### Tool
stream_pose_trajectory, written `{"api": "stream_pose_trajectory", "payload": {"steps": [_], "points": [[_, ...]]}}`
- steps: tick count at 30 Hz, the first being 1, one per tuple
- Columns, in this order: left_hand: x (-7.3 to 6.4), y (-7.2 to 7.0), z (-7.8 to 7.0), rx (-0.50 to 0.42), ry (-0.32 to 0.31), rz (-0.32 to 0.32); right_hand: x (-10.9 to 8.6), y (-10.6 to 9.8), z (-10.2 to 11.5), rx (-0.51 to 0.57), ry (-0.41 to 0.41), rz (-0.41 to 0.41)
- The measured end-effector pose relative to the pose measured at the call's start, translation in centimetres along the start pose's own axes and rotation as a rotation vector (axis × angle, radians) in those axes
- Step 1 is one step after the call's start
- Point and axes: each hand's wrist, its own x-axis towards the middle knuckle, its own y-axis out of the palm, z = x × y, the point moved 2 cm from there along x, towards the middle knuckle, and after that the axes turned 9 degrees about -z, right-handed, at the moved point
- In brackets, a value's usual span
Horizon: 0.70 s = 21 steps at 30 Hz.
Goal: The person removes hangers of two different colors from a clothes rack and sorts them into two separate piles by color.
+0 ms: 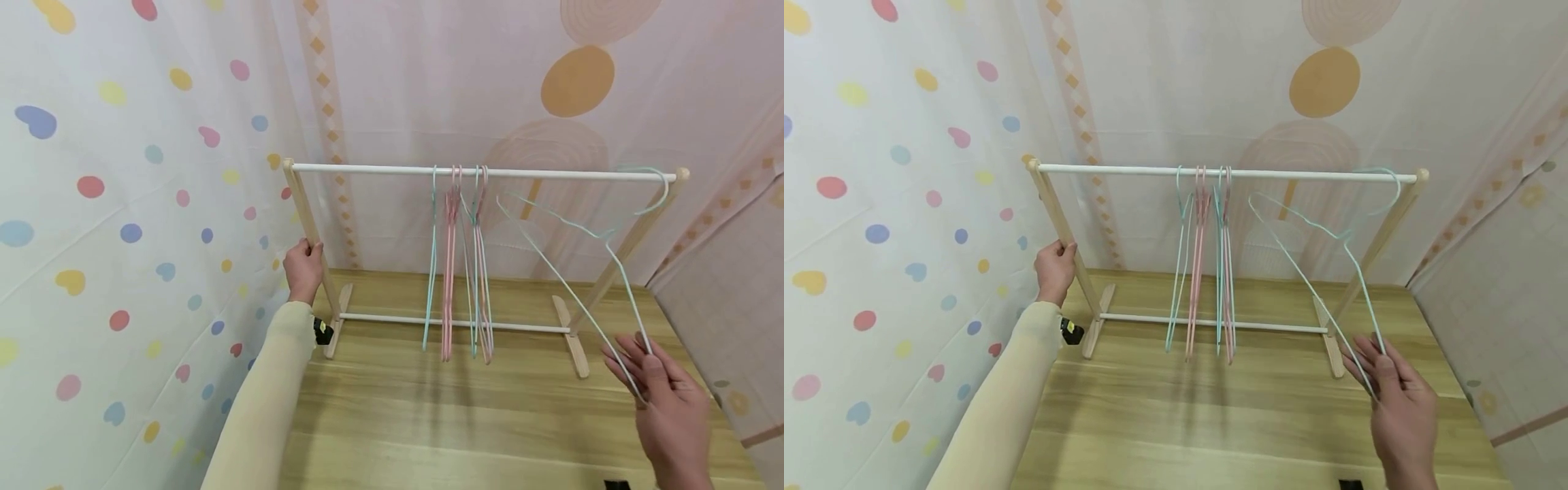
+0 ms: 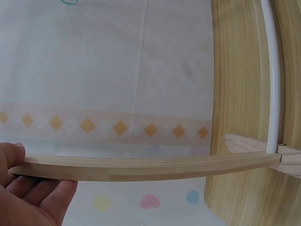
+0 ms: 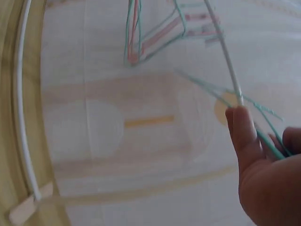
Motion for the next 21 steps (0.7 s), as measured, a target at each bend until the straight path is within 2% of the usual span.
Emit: {"api": "stream_pose_trajectory", "payload": {"steps": [4, 7, 10, 14, 17, 21], "points": [[-0.3, -0.2, 0.3, 0.011, 0.022, -0.011, -0.6, -3.7, 0.4, 0.121, 0.081, 0.225], [-0.4, -0.4, 0.4, 0.020, 0.032, -0.016, -1.0, -6.5, 0.3, 0.140, 0.207, 0.343], [-0.6, -0.5, 0.3, 0.021, 0.032, -0.009, -0.8, -9.1, -0.1, 0.200, 0.418, 0.481], [-0.8, -0.6, 0.0, 0.015, 0.027, 0.007, 0.0, -12.2, -1.0, 0.270, 0.759, 0.673], [-0.8, -0.4, -0.2, 0.015, 0.038, 0.005, 0.7, -14.3, -1.8, 0.278, 0.979, 0.745], [-0.8, -0.1, -0.3, 0.032, 0.072, -0.008, 0.9, -17.0, -3.1, 0.215, 1.116, 0.761]]}}
